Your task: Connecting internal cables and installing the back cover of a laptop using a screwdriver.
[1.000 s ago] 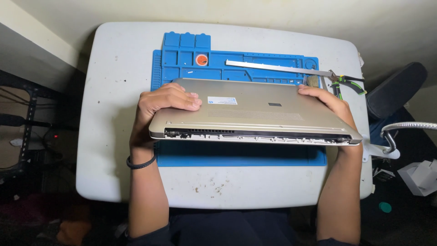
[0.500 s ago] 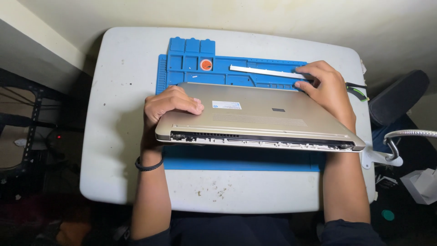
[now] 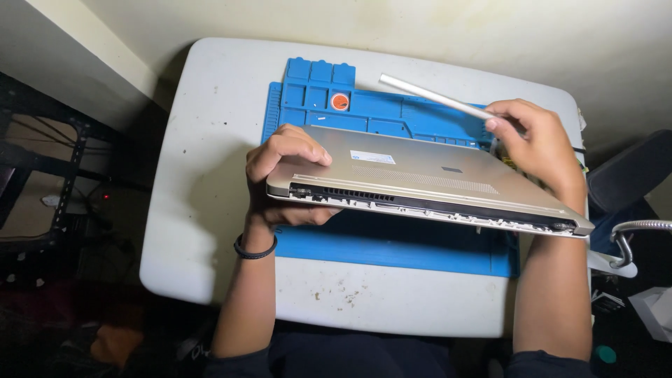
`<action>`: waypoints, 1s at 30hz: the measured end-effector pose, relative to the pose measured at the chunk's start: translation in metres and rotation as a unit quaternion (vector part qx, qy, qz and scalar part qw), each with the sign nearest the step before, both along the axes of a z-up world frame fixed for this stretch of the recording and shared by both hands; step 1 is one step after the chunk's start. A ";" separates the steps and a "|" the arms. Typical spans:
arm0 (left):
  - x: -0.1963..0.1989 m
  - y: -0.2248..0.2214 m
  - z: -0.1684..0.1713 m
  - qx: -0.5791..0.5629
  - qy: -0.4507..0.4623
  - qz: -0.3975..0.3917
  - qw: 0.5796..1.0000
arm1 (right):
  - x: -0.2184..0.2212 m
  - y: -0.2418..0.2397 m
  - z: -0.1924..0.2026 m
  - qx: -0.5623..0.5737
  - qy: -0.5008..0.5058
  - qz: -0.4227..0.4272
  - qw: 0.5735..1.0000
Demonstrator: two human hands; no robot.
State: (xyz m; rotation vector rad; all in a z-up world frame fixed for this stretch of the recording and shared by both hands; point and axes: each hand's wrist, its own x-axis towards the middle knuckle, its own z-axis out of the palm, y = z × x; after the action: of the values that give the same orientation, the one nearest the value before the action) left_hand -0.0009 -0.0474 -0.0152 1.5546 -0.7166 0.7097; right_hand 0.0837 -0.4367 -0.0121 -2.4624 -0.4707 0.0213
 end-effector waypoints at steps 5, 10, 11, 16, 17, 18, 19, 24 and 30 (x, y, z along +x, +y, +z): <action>-0.001 -0.004 -0.008 -0.017 -0.009 0.031 0.999 | -0.041 0.017 0.069 0.104 0.088 0.000 0.991; -0.001 -0.012 -0.004 -0.042 -0.025 0.064 0.997 | -0.070 0.031 0.114 0.057 0.022 0.084 0.995; -0.001 -0.013 -0.003 -0.050 -0.032 0.070 0.996 | -0.074 0.035 0.123 0.017 -0.004 0.111 0.994; 0.001 -0.015 -0.003 -0.058 -0.033 0.091 0.994 | -0.100 0.059 0.138 -0.070 -0.094 0.165 0.979; 0.001 -0.016 -0.002 -0.059 -0.040 0.099 0.993 | -0.104 0.061 0.135 -0.112 -0.137 0.153 0.972; 0.000 -0.018 -0.002 -0.061 -0.048 0.106 0.991 | -0.109 0.063 0.131 -0.155 -0.179 0.141 0.961; 0.000 -0.018 -0.001 -0.060 -0.048 0.107 0.991 | -0.112 0.065 0.127 -0.154 -0.180 0.142 0.961; -0.001 -0.019 0.000 -0.093 -0.036 0.075 0.992 | -0.123 0.073 0.109 -0.191 -0.265 0.064 0.943; -0.002 -0.018 0.002 -0.069 -0.035 0.081 0.994 | -0.138 0.074 0.108 -0.190 -0.284 0.026 0.939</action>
State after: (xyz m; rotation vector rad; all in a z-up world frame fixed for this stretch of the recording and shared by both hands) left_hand -0.0031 -0.0656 -0.0134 1.4785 -0.5847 0.9199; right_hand -0.0541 -0.3632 0.0957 -2.8188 -0.8407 -0.6506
